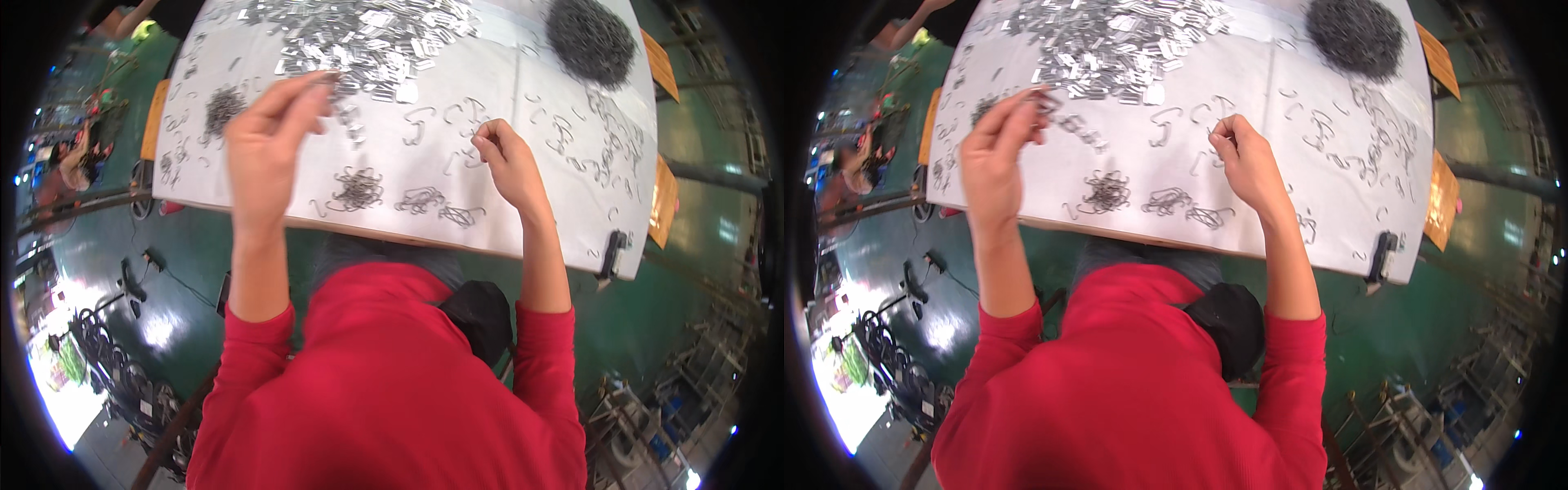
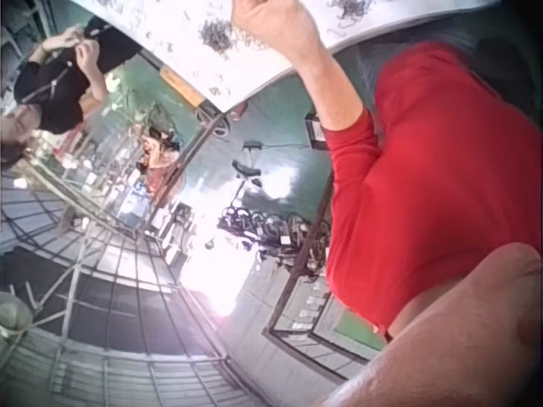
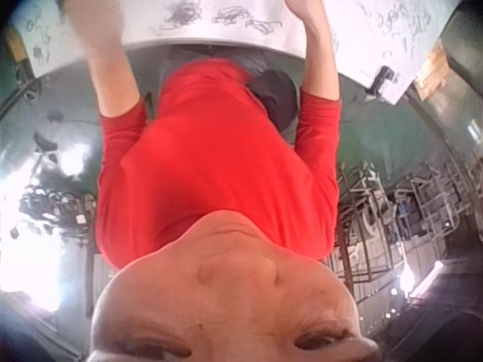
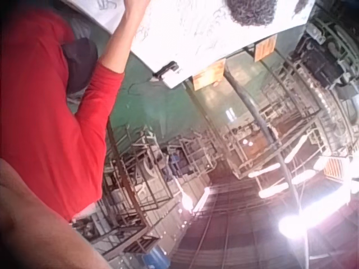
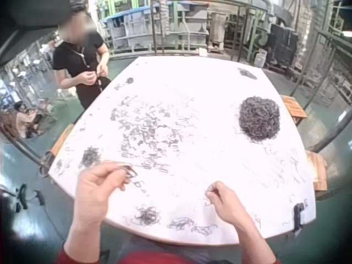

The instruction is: The person assembles small metal hooks and rectangular clips by hand at a workbench. They repeatedly pick up a hook and a clip, interlock them, and place the assembled unit onto a vertical rack. The process is continuous and repetitive throughout the clip.

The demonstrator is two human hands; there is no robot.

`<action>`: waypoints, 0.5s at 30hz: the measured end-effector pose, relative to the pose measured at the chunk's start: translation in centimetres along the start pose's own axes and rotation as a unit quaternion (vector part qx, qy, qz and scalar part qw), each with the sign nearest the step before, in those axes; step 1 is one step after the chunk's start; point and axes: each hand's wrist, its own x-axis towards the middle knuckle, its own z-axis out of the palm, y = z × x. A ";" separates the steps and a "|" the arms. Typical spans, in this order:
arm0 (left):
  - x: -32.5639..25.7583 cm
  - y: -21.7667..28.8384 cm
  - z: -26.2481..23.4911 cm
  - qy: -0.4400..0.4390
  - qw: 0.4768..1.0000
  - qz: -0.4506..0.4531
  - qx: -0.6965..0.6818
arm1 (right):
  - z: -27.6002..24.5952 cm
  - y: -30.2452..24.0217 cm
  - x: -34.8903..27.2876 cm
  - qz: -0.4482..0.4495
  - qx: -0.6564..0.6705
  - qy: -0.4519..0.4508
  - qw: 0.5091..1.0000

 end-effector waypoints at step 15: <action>-0.4 -0.3 4.3 -0.033 0.997 0.067 0.032 | 3.4 -13.2 -0.6 -0.144 0.341 0.129 0.920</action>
